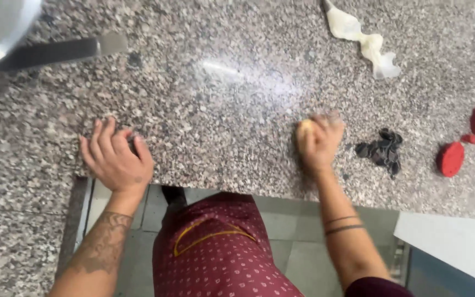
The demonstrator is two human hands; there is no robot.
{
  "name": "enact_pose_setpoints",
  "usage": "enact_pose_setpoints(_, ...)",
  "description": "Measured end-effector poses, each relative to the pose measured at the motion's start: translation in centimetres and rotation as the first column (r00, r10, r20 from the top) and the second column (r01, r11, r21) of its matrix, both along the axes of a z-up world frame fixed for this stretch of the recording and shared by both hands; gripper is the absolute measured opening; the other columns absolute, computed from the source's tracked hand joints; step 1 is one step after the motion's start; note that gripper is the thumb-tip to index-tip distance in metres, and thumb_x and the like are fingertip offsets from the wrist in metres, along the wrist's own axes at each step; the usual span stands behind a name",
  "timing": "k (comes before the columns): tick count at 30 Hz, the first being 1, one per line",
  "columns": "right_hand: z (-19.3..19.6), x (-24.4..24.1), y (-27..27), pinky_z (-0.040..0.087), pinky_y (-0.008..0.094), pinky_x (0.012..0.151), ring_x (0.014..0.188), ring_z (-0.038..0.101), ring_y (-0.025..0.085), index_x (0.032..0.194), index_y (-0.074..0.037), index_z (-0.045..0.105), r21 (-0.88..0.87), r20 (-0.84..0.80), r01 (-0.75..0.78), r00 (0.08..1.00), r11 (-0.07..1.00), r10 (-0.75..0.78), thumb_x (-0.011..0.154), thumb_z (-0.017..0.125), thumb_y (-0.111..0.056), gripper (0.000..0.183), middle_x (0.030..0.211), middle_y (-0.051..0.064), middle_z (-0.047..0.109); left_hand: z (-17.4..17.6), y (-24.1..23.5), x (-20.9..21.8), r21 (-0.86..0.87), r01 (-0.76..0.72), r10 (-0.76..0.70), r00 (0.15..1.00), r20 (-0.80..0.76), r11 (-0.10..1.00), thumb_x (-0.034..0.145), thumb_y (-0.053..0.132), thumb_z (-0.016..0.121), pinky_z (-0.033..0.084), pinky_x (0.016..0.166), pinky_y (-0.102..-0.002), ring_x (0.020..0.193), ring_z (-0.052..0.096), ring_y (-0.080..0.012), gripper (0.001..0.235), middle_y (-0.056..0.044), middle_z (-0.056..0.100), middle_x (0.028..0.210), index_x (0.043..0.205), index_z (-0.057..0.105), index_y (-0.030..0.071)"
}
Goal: The person prepares and kneads small pieces of fondant and dough to create shapes or figures.
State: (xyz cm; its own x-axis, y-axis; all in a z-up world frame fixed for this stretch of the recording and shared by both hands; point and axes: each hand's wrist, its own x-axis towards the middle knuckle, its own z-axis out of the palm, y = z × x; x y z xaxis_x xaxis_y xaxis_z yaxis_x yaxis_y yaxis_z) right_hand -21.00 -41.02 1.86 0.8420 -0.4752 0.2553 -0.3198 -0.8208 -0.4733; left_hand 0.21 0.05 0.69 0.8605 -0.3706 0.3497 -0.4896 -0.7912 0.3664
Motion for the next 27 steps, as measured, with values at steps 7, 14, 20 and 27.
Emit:
enact_pose_setpoints(7,0.9,9.0,3.9,0.045,0.047,0.114,0.13,0.058,0.038,0.124,-0.012,0.073,-0.198,-0.066,0.126,0.988,0.972,-0.141,0.1,0.059,-0.016,0.028,0.136,0.012,0.065,-0.1,0.0,-0.4,0.027,0.032,-0.032,0.999,0.009,0.999,0.115,0.026,0.054,0.023,0.127,-0.063,0.147,0.047,-0.0393,0.022,-0.019,0.058,0.146,0.121,0.06,0.006)
enact_pose_setpoints(14,0.4,-0.1,-1.1,0.044,0.048,0.103,0.114,0.06,0.035,0.108,-0.013,0.081,-0.195,-0.115,-0.073,0.992,0.978,0.051,0.096,0.068,-0.018,0.019,0.121,0.01,0.068,-0.2,0.0,-0.1,0.043,0.018,-0.018,1.0,0.017,0.999,0.115,0.026,0.054,0.024,0.127,-0.063,0.148,0.048,-0.0393,0.022,-0.019,0.057,0.149,0.12,0.061,0.006)
enact_pose_setpoints(20,-5.2,9.1,-0.6,0.046,0.047,0.123,0.135,0.059,0.028,0.116,-0.017,0.074,-0.166,0.026,0.021,1.0,0.986,-0.017,0.115,0.064,-0.02,0.011,0.145,0.002,0.065,0.2,-0.4,0.2,0.034,0.023,-0.023,1.0,0.001,0.999,0.112,0.027,0.054,0.024,0.127,-0.062,0.148,0.046,-0.0394,0.022,-0.018,0.057,0.149,0.118,0.061,0.007)
enact_pose_setpoints(27,0.6,3.1,-0.3,0.042,0.055,0.115,0.128,0.057,0.04,0.118,-0.008,0.076,-0.125,-0.012,-0.132,0.991,0.983,0.131,0.1,0.066,-0.015,0.022,0.131,0.013,0.064,0.3,-0.6,0.6,0.032,0.013,-0.013,1.0,0.012,0.999,0.113,0.026,0.054,0.023,0.127,-0.062,0.149,0.046,-0.0394,0.021,-0.019,0.056,0.15,0.119,0.06,0.007)
